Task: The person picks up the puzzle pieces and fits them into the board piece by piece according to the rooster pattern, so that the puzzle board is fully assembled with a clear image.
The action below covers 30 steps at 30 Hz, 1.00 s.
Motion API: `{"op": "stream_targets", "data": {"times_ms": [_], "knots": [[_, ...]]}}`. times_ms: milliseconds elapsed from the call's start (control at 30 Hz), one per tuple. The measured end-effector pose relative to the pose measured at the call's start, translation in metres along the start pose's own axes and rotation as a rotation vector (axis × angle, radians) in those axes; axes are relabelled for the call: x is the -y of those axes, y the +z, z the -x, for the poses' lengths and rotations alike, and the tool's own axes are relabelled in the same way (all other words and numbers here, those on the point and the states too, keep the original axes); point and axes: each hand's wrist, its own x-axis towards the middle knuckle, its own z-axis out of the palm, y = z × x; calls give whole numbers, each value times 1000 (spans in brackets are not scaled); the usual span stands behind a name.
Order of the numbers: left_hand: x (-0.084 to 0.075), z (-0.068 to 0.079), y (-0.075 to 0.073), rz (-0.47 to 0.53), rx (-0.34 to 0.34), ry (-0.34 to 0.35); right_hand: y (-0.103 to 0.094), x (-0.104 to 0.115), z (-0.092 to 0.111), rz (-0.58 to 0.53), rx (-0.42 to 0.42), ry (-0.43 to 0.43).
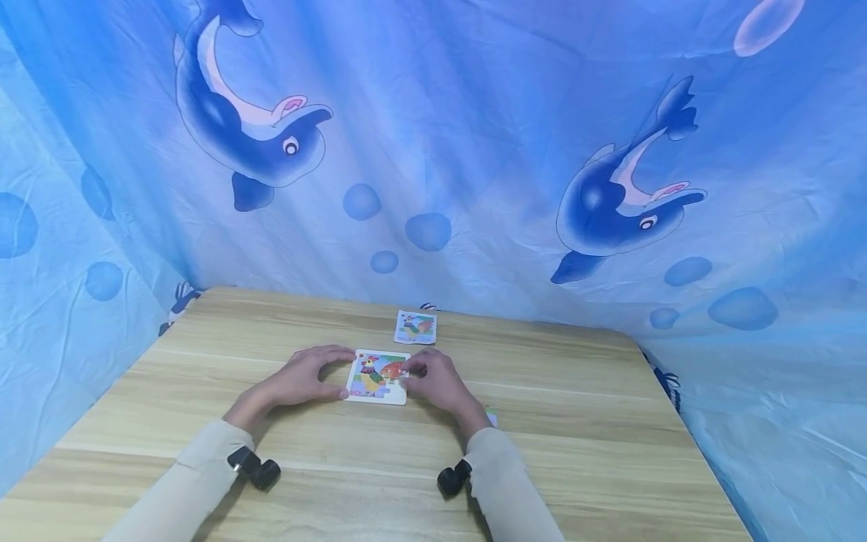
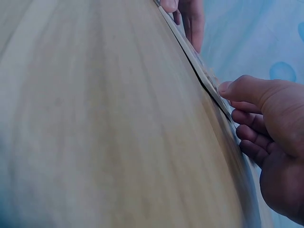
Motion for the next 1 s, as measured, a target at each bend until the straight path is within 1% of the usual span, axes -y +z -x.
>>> {"op": "stream_targets", "data": {"times_ms": [133, 633, 1000], "knots": [[1, -1, 0, 5, 1, 0, 1, 0, -1, 9, 5, 6], [2, -2, 2, 4, -5, -1, 2, 1, -4, 31, 5, -16], [2, -1, 1, 0, -1, 0, 1, 3, -3, 5, 6, 12]]}}
